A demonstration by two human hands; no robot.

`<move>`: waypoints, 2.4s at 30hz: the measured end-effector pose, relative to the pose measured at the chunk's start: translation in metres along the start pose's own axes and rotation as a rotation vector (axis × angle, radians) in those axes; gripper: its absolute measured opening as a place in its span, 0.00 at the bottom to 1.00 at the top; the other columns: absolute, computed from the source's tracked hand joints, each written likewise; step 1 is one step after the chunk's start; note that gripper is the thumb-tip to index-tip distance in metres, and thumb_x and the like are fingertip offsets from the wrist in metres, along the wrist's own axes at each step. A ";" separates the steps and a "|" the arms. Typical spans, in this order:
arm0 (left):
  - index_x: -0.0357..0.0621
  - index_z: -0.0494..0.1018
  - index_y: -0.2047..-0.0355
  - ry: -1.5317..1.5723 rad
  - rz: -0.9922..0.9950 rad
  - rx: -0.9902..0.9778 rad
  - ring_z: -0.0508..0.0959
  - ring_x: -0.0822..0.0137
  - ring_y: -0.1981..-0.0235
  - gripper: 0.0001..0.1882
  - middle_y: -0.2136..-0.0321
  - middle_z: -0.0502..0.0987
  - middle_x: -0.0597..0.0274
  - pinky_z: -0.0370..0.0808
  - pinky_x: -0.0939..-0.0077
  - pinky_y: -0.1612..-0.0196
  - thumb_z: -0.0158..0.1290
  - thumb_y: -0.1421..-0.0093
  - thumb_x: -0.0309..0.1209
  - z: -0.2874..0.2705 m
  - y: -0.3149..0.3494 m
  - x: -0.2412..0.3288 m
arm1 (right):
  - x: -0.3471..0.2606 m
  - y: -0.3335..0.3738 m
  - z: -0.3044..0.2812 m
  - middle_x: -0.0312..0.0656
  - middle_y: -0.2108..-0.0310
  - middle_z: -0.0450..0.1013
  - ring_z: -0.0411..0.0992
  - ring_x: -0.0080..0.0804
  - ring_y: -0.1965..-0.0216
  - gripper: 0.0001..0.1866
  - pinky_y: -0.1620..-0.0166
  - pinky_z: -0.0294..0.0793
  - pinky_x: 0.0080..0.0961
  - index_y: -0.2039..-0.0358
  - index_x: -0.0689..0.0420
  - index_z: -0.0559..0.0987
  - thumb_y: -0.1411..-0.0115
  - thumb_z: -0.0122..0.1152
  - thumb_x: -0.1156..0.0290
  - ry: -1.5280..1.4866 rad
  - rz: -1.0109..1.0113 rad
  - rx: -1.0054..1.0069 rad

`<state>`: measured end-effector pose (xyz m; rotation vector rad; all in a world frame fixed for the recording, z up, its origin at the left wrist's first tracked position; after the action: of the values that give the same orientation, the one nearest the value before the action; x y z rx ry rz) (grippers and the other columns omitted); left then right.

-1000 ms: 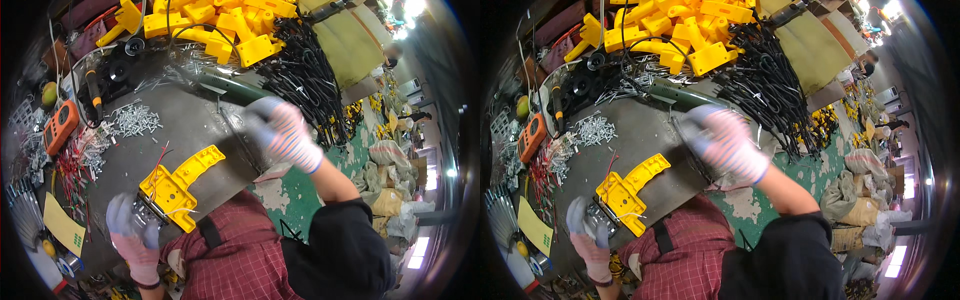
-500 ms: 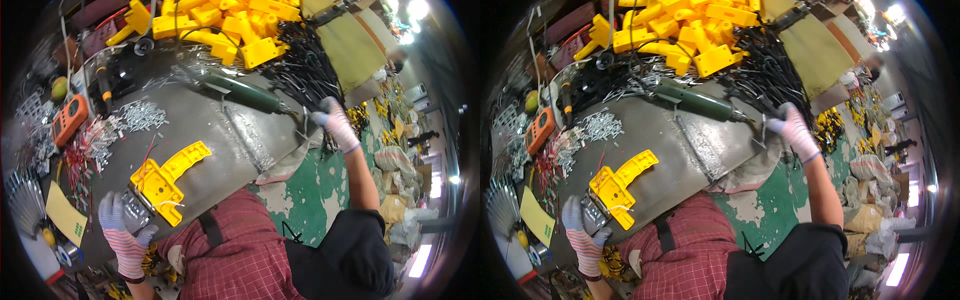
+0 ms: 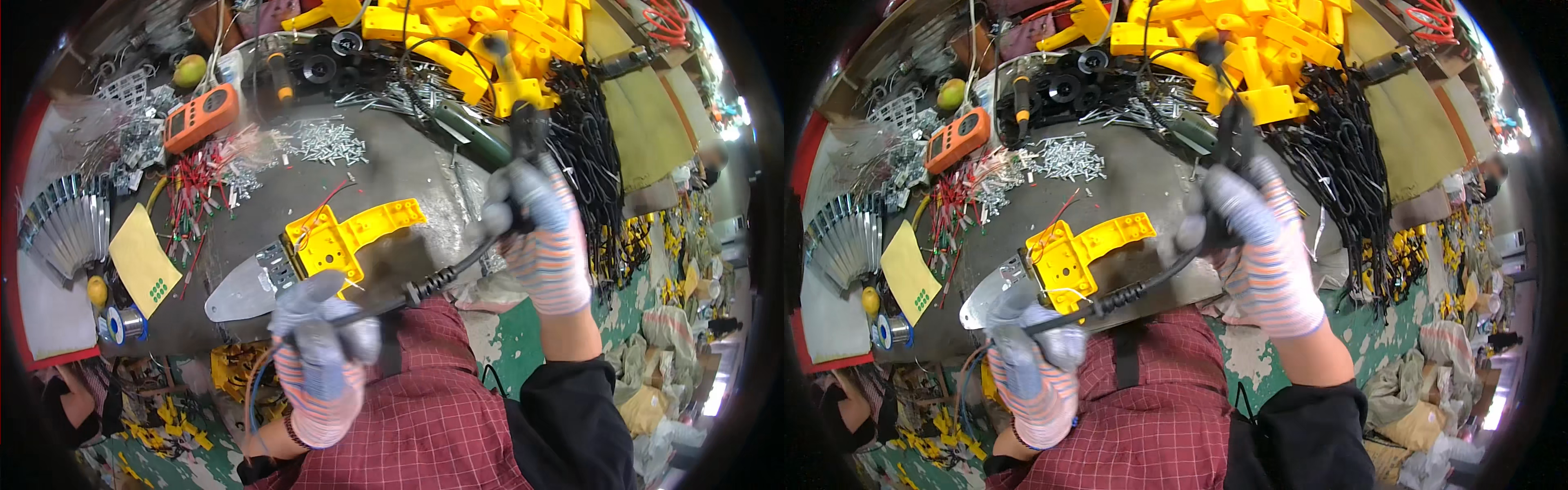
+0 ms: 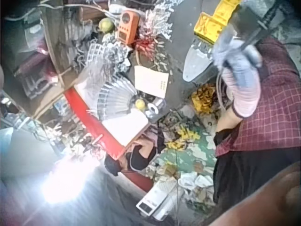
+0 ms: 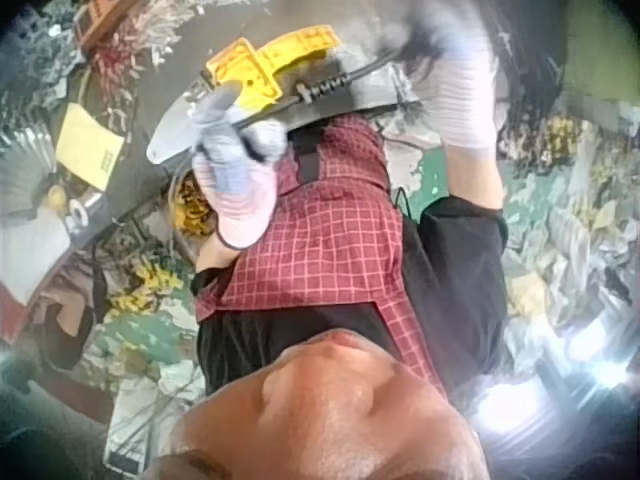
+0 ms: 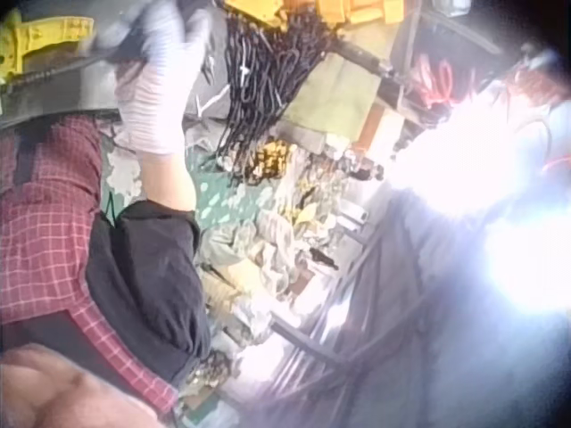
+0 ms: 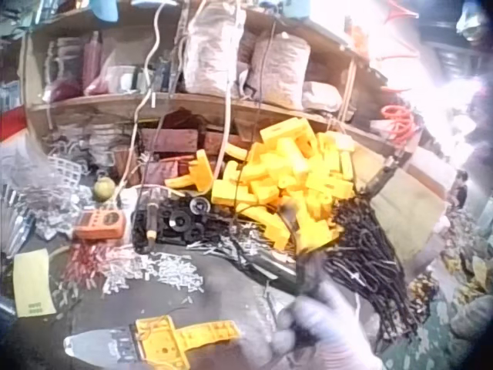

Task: Assembling a yellow plastic handle/housing with internal wiring, screws, and soldered connections.

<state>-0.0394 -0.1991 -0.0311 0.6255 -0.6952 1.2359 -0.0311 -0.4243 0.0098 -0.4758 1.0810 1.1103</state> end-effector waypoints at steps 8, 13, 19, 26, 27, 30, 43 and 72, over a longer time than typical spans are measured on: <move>0.38 0.76 0.64 -0.281 -0.518 -0.289 0.67 0.80 0.78 0.22 0.79 0.69 0.70 0.64 0.85 0.72 0.42 0.29 0.44 -0.015 0.003 -0.044 | 0.027 0.004 -0.028 0.51 0.64 0.75 0.73 0.51 0.63 0.26 0.57 0.73 0.39 0.54 0.58 0.75 0.50 0.69 0.57 1.811 -0.659 -0.171; 0.40 0.73 0.55 -0.263 -0.525 -0.245 0.70 0.81 0.77 0.16 0.77 0.70 0.72 0.67 0.85 0.72 0.43 0.29 0.40 -0.022 0.002 -0.048 | 0.036 0.026 0.058 0.52 0.64 0.76 0.75 0.49 0.61 0.16 0.55 0.73 0.38 0.60 0.62 0.78 0.44 0.62 0.64 1.184 -0.425 -0.647; 0.39 0.69 0.51 -0.109 -0.432 -0.283 0.74 0.79 0.70 0.14 0.68 0.73 0.69 0.73 0.83 0.64 0.45 0.30 0.35 -0.029 0.012 -0.059 | 0.096 0.025 0.081 0.46 0.67 0.78 0.76 0.27 0.65 0.18 0.59 0.75 0.25 0.58 0.62 0.80 0.36 0.56 0.60 0.770 0.354 -0.760; 0.41 0.72 0.59 -0.341 -0.356 -0.317 0.76 0.73 0.70 0.13 0.71 0.76 0.65 0.73 0.79 0.64 0.47 0.31 0.38 -0.020 0.005 -0.045 | 0.102 0.024 0.079 0.35 0.70 0.75 0.72 0.18 0.66 0.16 0.60 0.72 0.19 0.56 0.63 0.80 0.36 0.56 0.63 0.327 0.523 -0.723; 0.41 0.73 0.59 -0.435 -0.334 -0.366 0.77 0.72 0.69 0.13 0.71 0.77 0.64 0.73 0.78 0.63 0.47 0.31 0.38 -0.016 0.003 -0.040 | 0.104 0.022 0.075 0.35 0.71 0.74 0.71 0.18 0.67 0.16 0.60 0.71 0.19 0.57 0.62 0.79 0.35 0.55 0.63 0.307 0.569 -0.674; 0.38 0.72 0.56 -1.102 -0.019 -0.675 0.80 0.64 0.71 0.13 0.73 0.77 0.58 0.75 0.71 0.66 0.52 0.35 0.35 -0.023 0.008 -0.011 | 0.110 0.025 0.067 0.33 0.74 0.73 0.68 0.19 0.70 0.13 0.63 0.68 0.17 0.58 0.62 0.78 0.34 0.53 0.65 0.155 0.612 -0.592; 0.39 0.75 0.63 -0.157 -0.134 0.084 0.74 0.77 0.72 0.05 0.70 0.77 0.67 0.71 0.81 0.62 0.57 0.38 0.27 -0.041 -0.020 0.001 | 0.116 0.052 0.067 0.35 0.74 0.67 0.66 0.22 0.77 0.16 0.71 0.67 0.21 0.51 0.59 0.70 0.38 0.59 0.72 0.158 0.769 -0.875; 0.42 0.78 0.59 -0.970 0.339 -0.005 0.76 0.64 0.61 0.11 0.64 0.74 0.59 0.74 0.71 0.58 0.60 0.44 0.23 -0.060 -0.018 0.035 | 0.125 0.034 0.082 0.37 0.70 0.75 0.70 0.19 0.69 0.07 0.64 0.71 0.20 0.61 0.61 0.77 0.40 0.60 0.74 0.637 0.155 -0.606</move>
<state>-0.0072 -0.1360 -0.0436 1.1504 -1.6595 1.1964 -0.0187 -0.2870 -0.0573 -1.3082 1.3286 1.4741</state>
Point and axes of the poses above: each hand's wrist, its own y-axis away from the middle knuckle, its own z-axis out of the palm, x = y × z, the point moved 7 cm from there along -y, towards the middle knuckle
